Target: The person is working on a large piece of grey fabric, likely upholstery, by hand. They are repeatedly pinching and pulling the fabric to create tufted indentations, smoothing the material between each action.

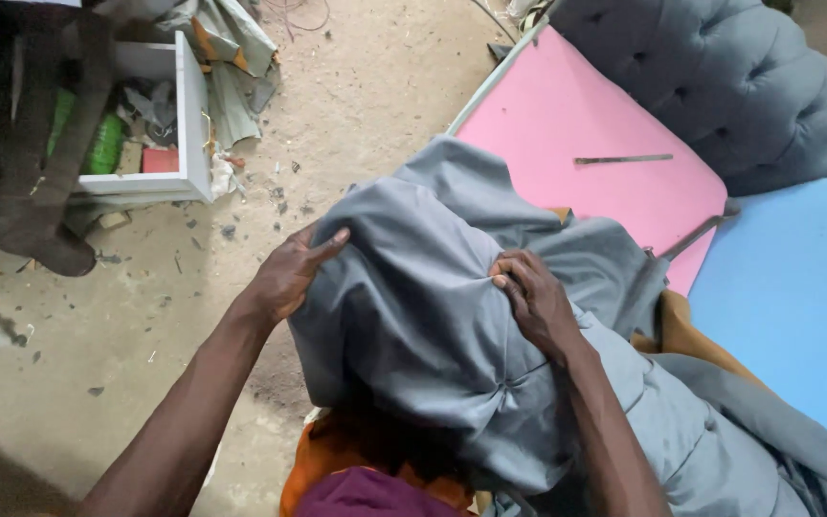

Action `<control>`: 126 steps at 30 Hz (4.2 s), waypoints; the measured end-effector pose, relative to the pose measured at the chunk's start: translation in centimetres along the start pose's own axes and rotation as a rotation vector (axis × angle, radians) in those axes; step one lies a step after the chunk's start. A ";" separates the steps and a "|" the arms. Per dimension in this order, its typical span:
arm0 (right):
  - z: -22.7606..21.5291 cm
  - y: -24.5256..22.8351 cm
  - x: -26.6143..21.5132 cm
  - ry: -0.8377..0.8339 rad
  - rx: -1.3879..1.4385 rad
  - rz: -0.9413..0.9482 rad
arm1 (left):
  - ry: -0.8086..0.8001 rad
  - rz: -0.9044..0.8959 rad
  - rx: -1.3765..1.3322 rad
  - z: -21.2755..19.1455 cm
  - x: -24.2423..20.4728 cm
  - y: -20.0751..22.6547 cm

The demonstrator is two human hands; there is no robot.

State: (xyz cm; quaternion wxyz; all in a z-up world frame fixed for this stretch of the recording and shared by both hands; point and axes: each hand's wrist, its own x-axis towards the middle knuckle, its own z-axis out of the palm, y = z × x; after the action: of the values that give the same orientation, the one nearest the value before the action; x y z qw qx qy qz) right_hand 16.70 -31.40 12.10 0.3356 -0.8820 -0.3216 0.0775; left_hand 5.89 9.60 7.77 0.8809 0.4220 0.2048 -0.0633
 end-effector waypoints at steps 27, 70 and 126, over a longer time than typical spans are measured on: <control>-2.5 -3.7 1.4 -0.086 0.191 0.044 | -0.193 -0.238 0.746 -1.1 -4.7 -1.8; 0.9 -9.0 4.0 -0.296 -0.450 0.390 | 0.475 0.552 1.162 7.0 -4.1 -13.7; 2.3 -3.4 0.9 -0.174 -0.203 0.237 | 0.540 0.341 1.537 8.0 -6.1 -7.7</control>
State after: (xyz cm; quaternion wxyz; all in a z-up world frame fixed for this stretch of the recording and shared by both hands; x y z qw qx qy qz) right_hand 14.82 -27.65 12.65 0.2041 -0.9331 -0.2495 0.1595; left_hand 0.63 -1.78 9.25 0.2651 0.9319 0.2420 0.0524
